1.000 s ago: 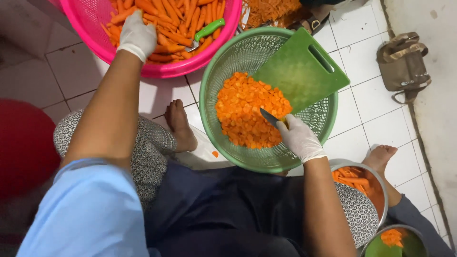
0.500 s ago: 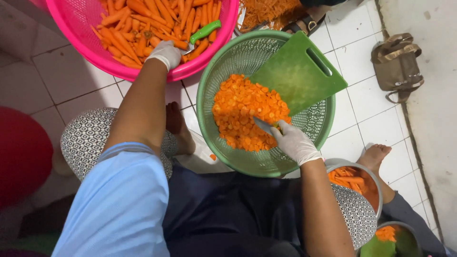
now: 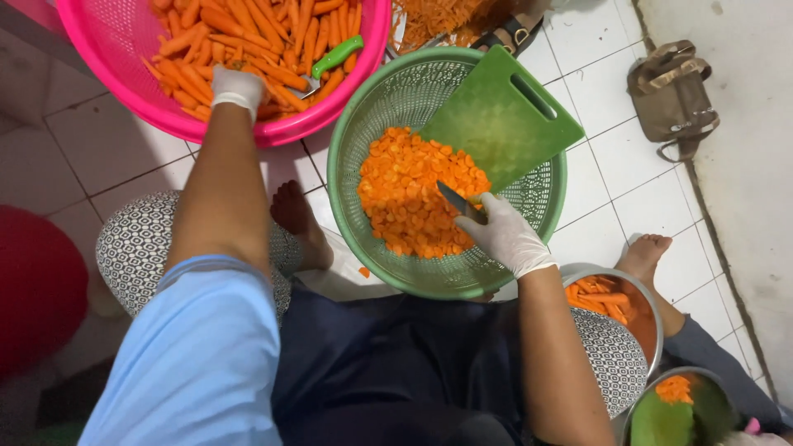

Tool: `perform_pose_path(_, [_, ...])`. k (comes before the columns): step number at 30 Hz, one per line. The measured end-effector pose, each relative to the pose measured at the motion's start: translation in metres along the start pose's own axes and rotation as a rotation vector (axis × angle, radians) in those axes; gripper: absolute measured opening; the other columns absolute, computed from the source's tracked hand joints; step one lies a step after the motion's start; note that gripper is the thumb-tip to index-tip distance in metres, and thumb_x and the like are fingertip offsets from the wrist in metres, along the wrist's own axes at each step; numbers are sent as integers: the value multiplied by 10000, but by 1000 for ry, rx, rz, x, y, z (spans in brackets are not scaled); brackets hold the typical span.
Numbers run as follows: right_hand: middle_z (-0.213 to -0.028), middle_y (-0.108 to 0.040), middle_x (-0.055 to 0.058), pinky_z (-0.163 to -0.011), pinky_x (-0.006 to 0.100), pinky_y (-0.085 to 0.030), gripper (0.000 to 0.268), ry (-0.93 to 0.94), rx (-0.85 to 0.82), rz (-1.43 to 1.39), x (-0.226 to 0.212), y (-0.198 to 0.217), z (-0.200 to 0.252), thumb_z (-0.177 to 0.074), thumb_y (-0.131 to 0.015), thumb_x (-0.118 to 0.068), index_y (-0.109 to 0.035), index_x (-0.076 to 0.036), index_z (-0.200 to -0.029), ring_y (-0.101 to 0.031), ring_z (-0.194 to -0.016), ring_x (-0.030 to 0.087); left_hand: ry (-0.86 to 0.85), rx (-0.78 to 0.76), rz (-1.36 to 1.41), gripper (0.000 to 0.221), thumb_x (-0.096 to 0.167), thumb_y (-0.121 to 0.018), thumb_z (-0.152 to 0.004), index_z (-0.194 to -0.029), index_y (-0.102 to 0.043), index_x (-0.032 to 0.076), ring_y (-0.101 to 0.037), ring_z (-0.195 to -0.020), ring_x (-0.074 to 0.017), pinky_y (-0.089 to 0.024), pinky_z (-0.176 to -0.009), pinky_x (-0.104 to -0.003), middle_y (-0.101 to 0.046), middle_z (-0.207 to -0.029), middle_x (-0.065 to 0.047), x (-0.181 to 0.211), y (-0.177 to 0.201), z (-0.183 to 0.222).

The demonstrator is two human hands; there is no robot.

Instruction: Peeling and chopping carrots into small pieces using a knife over a colander.

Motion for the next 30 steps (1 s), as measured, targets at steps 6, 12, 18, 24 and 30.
perform_pose_path(6, [-821,-628,127,-632,338,-483,193,112,126,-38,-1,12,-3,-865,-519,-171,-580,-32,-983,-585,-665,246,20,-615,968,221,-78,-463,-736,-950,-472,-26,-674,-863,-306,-541,-582,-261,-625,-989,-214,76,-17,65])
perform_pose_path(12, [-909,-647,69,-502,248,-480,350,-27,-24,-486,-25,28,19,-869,-416,-156,-575,-94,-1175,-653,-735,139,-362,-996,568,544,-157,-319,-648,-1161,-370,16,-591,-897,-237,-534,-736,-271,-471,-990,-133,179,1,243])
perform_pose_path(18, [-964,-653,194,-781,426,-515,357,108,244,-329,-40,49,32,-925,-433,-279,-544,-216,-1258,-642,-869,326,-434,-1096,429,442,225,-519,-920,-1292,-397,20,-625,-652,-185,-511,-528,-288,-567,-747,-89,155,-16,341])
perform_pose_path(24, [-671,-576,21,-472,231,-448,394,189,285,-638,-22,50,14,-959,-301,-326,-584,-260,-1225,-515,-550,107,-552,-1057,394,283,265,-445,-960,-1090,-552,37,-605,-681,-163,-533,-631,-265,-596,-776,-85,155,-49,384])
perform_pose_path(30, [-645,-368,1,-447,187,-359,439,246,314,-854,-47,60,40,-966,-249,-224,-483,-127,-1325,-383,-541,100,-861,-832,-23,416,383,-425,-947,-1258,-461,108,-564,-1097,-336,-451,-920,-419,-601,-1124,-197,150,-69,384])
Point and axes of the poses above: each hand's wrist, its own z-axis away from the middle knuckle, its own y-axis out of the back of the hand, x = y × z, the point moved 8 cm from there along -z, towards the middle knuckle
